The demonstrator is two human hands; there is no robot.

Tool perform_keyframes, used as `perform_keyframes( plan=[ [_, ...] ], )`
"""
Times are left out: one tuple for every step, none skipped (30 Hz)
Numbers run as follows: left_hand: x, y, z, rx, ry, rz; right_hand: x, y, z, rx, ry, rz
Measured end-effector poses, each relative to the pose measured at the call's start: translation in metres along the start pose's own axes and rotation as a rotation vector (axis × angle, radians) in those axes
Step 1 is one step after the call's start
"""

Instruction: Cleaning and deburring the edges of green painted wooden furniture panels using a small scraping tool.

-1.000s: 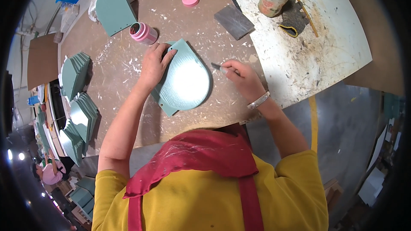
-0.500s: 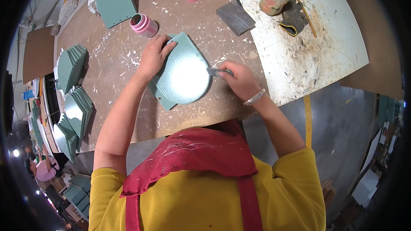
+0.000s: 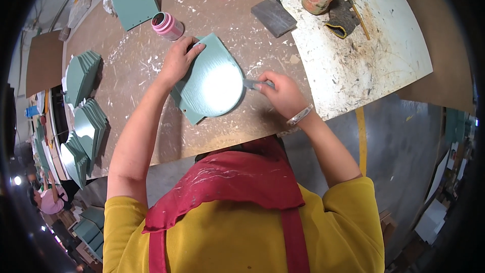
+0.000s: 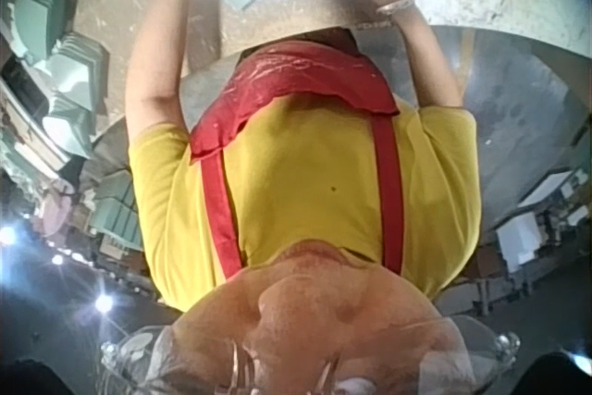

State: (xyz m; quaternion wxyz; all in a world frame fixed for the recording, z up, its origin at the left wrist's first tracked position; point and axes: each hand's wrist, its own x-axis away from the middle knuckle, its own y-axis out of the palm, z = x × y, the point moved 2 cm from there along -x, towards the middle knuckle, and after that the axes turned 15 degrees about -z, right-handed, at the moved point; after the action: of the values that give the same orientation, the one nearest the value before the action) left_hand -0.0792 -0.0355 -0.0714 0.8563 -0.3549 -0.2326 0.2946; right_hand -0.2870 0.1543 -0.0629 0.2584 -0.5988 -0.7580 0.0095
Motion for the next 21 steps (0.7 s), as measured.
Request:
perform_keyframes(
  plan=[
    [-0.001,0.000,0.000,0.021,-0.006,-0.013,-0.003,0.001,-0.001,0.002,0.000,-0.001],
    [-0.001,-0.001,0.000,0.042,-0.012,-0.027,-0.008,0.002,-0.003,-0.060,-0.031,0.069],
    [-0.001,-0.001,0.001,0.043,-0.010,-0.027,-0.011,0.002,-0.004,-0.122,-0.062,0.142],
    [-0.001,-0.002,0.002,0.056,-0.022,-0.033,-0.011,0.003,-0.001,-0.120,-0.062,0.143],
    [-0.001,-0.002,0.002,0.069,-0.033,-0.040,-0.011,0.005,0.003,-0.062,-0.037,0.127],
    [-0.001,-0.002,0.001,0.068,-0.033,-0.037,-0.013,0.006,0.005,-0.004,-0.015,0.108],
    [0.000,-0.002,0.000,0.061,-0.041,-0.035,-0.008,0.008,0.005,-0.002,-0.017,0.107],
    [0.001,-0.002,-0.001,0.054,-0.050,-0.032,0.002,0.012,0.005,-0.009,0.013,0.063],
    [0.001,-0.003,0.000,0.055,-0.050,-0.029,0.009,0.014,0.006,-0.016,0.045,0.018],
    [0.001,-0.003,0.000,0.055,-0.053,-0.035,0.011,0.017,0.010,-0.013,0.043,0.017],
    [0.001,-0.004,0.001,0.055,-0.056,-0.041,0.011,0.020,0.017,-0.110,-0.018,0.056],
    [0.001,-0.004,0.001,0.057,-0.053,-0.040,0.012,0.020,0.020,-0.206,-0.078,0.097],
    [0.000,-0.003,0.001,0.079,-0.055,-0.049,0.012,0.019,0.021,-0.203,-0.077,0.100],
    [0.000,-0.003,0.001,0.101,-0.055,-0.059,0.009,0.016,0.020,-0.198,-0.062,0.155],
    [0.000,-0.004,0.001,0.100,-0.050,-0.064,0.006,0.015,0.020,-0.195,-0.046,0.214],
    [0.001,-0.004,0.000,0.110,-0.059,-0.071,0.003,0.015,0.019,-0.197,-0.043,0.221],
    [0.001,-0.005,-0.001,0.120,-0.068,-0.080,0.000,0.016,0.019,-0.204,-0.029,0.205],
    [0.000,-0.005,0.000,0.121,-0.058,-0.086,-0.001,0.017,0.019,-0.209,-0.014,0.192],
    [0.000,-0.004,0.001,0.123,-0.061,-0.097,-0.002,0.019,0.020,-0.208,-0.009,0.203],
    [-0.001,-0.004,0.001,0.125,-0.062,-0.108,-0.003,0.024,0.024,-0.192,0.009,0.179],
    [-0.001,-0.003,0.001,0.127,-0.055,-0.113,-0.004,0.027,0.025,-0.176,0.026,0.151]
  ],
)
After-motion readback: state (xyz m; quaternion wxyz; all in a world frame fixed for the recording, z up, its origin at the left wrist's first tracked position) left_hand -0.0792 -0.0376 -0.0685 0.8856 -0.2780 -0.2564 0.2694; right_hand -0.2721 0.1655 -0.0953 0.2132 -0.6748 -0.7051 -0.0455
